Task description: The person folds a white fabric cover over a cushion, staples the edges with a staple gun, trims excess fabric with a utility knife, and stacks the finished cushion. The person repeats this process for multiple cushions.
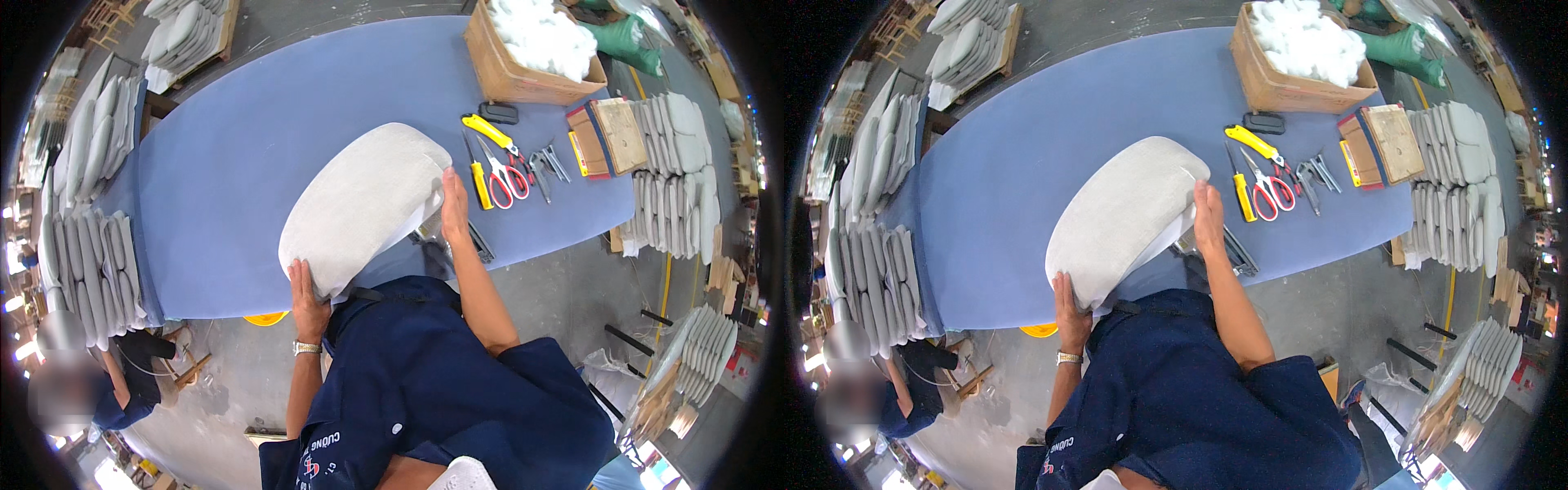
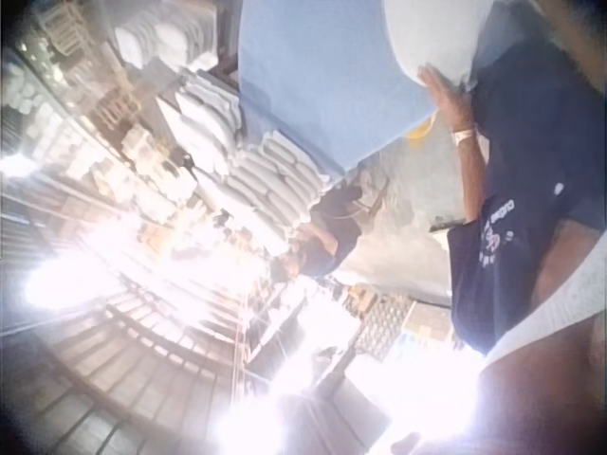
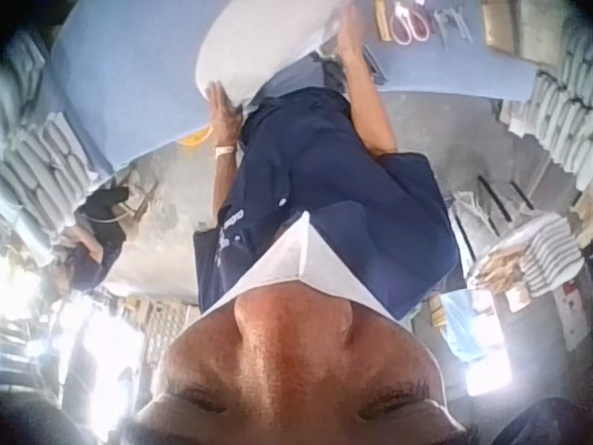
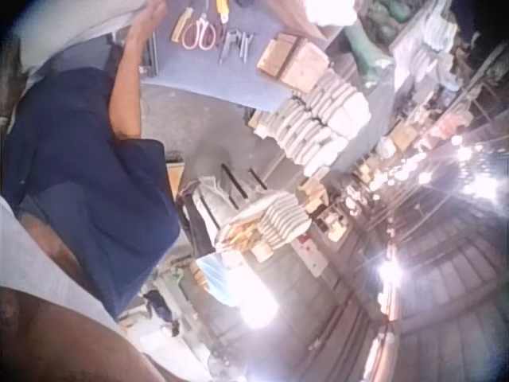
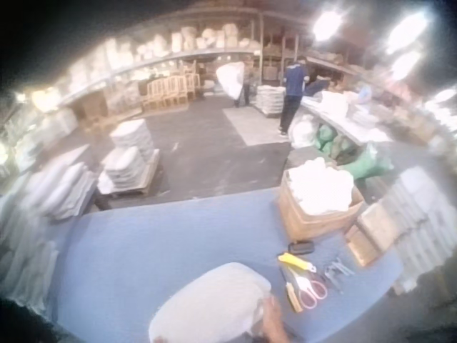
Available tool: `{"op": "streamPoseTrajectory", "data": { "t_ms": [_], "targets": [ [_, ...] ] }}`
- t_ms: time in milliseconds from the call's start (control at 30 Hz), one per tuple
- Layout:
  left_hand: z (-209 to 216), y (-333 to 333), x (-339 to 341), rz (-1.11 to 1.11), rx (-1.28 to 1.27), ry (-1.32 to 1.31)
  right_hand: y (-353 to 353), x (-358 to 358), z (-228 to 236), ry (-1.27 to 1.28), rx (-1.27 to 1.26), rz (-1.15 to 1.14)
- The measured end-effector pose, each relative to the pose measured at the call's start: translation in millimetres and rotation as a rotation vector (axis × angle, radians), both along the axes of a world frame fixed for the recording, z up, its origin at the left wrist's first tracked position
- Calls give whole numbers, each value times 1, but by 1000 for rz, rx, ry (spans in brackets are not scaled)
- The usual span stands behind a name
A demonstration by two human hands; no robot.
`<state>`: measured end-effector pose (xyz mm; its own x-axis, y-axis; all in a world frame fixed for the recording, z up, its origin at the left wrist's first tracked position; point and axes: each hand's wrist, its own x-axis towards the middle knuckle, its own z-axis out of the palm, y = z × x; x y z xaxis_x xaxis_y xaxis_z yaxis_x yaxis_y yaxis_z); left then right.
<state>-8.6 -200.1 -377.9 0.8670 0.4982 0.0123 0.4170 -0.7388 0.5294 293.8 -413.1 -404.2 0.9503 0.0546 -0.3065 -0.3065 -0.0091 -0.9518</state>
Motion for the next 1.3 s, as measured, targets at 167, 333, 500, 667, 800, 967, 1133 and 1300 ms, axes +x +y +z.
{"op": "streamPoseTrajectory", "data": {
  "t_ms": [167,333,500,667,800,967,1133,1300],
  "targets": [
    [1,0,4,3,-16,14,0,13,-5,-363,-341,101],
    [16,9,6,7,-45,39,-3,26,5,-281,-231,230],
    [63,24,-32,-23,-274,172,-1,-3,88,-379,-436,332],
    [115,-12,-98,-9,-537,404,-17,-54,112,-371,-487,503],
    [123,-12,-82,-70,-659,445,-28,-54,115,-336,-456,558],
    [111,-18,5,-253,-610,366,-30,-55,121,-393,-521,643],
    [101,-19,47,-320,-562,344,-35,-53,108,-359,-465,383],
    [104,-13,51,-312,-593,372,-32,-43,106,-476,-342,281]
  ]
}}
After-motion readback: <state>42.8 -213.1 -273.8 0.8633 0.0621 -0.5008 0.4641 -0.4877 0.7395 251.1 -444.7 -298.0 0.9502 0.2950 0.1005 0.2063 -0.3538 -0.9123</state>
